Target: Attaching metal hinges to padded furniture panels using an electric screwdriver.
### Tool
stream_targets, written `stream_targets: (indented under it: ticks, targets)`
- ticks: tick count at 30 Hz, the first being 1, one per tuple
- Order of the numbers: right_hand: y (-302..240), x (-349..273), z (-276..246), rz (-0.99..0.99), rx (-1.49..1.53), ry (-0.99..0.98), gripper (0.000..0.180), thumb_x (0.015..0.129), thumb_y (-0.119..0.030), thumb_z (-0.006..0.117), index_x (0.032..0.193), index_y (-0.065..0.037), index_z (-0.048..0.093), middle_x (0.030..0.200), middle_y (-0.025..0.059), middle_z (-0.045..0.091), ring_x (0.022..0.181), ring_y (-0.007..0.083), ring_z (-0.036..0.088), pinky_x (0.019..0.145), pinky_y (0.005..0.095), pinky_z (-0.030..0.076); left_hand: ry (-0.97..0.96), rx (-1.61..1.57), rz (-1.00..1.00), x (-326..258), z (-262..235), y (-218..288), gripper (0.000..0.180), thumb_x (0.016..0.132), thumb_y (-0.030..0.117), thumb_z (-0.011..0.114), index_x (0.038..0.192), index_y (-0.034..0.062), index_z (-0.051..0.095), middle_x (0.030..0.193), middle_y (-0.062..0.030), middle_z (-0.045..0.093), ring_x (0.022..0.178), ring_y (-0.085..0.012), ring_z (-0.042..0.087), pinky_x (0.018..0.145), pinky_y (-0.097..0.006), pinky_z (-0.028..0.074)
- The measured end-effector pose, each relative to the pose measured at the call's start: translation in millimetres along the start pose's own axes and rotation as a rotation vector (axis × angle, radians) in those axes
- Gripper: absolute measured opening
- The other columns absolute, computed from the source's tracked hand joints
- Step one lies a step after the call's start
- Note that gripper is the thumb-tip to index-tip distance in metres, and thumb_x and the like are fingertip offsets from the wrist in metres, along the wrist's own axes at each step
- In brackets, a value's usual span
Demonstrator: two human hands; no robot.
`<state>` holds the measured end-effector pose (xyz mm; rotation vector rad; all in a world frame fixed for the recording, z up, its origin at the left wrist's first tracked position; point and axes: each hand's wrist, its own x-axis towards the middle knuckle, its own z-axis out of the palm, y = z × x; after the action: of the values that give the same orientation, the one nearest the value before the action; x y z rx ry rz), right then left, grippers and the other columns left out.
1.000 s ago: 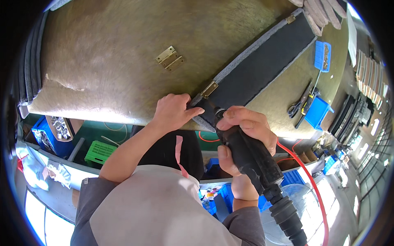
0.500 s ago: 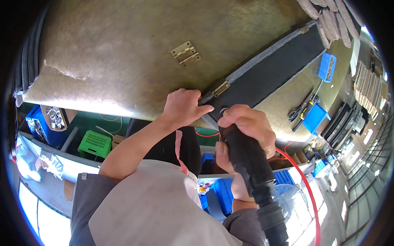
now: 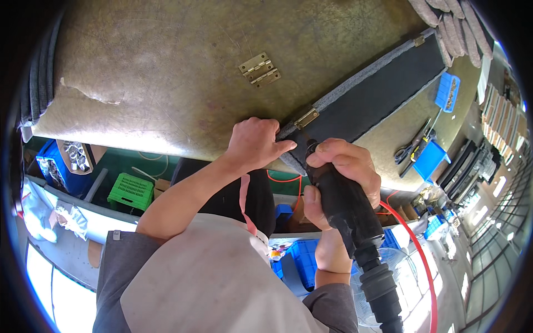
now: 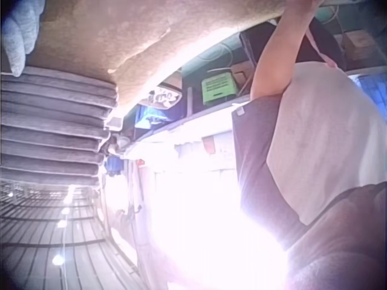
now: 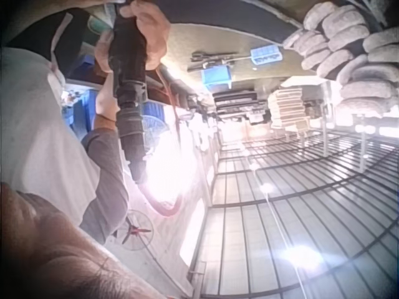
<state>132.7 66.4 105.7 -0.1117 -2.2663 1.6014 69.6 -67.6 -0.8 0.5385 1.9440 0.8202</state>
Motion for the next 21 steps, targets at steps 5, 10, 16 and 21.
stream_targets:
  ticks: [5,10,16,21]
  targets:
    - [-0.2,-2.0,0.6,0.008,0.003,0.01,0.051,0.071,-0.004,0.069,0.116,-0.004,0.046,0.102,0.0217,0.059,0.085,0.0249,0.062,0.083,0.0397,0.051,-0.01,0.026,-0.012,1.7,-0.1,0.6,0.044,0.071,0.044,0.073,0.061,0.0032,0.059,0.056,-0.0147,0.058,0.062,-0.0349,0.062,0.059,-0.044,0.049]
    - [0.6,5.5,-7.4,-0.023,-0.016,0.016,0.052,0.068,0.0,0.068,0.115,-0.003,0.047,0.103,0.0209,0.059,0.088,0.0255,0.062,0.082,0.0374,0.051,-0.025,-0.011,-0.06,-1.0,-4.7,8.5,0.047,0.071,0.048,0.07,0.062,0.003,0.059,0.059,-0.0149,0.059,0.066,-0.0354,0.063,0.063,-0.045,0.049]
    - [-8.3,-15.5,-4.0,-0.149,-0.039,0.206,0.045,0.064,0.005,0.066,0.106,0.001,0.053,0.094,0.0209,0.061,0.078,0.0275,0.064,0.071,0.0385,0.053,-0.007,0.147,-0.067,-8.7,-6.8,29.5,0.047,0.074,0.048,0.068,0.073,0.0017,0.063,0.073,-0.0183,0.065,0.077,-0.0368,0.065,0.07,-0.047,0.05]
    - [-5.4,-48.4,-26.3,-0.049,0.31,0.695,0.042,0.07,-0.008,0.064,0.109,-0.002,0.049,0.093,0.0182,0.06,0.081,0.0255,0.062,0.078,0.0433,0.051,-0.013,0.179,-0.131,-17.5,-1.2,44.3,0.049,0.073,0.05,0.069,0.077,0.0013,0.063,0.072,-0.0162,0.065,0.076,-0.0352,0.064,0.069,-0.045,0.049]
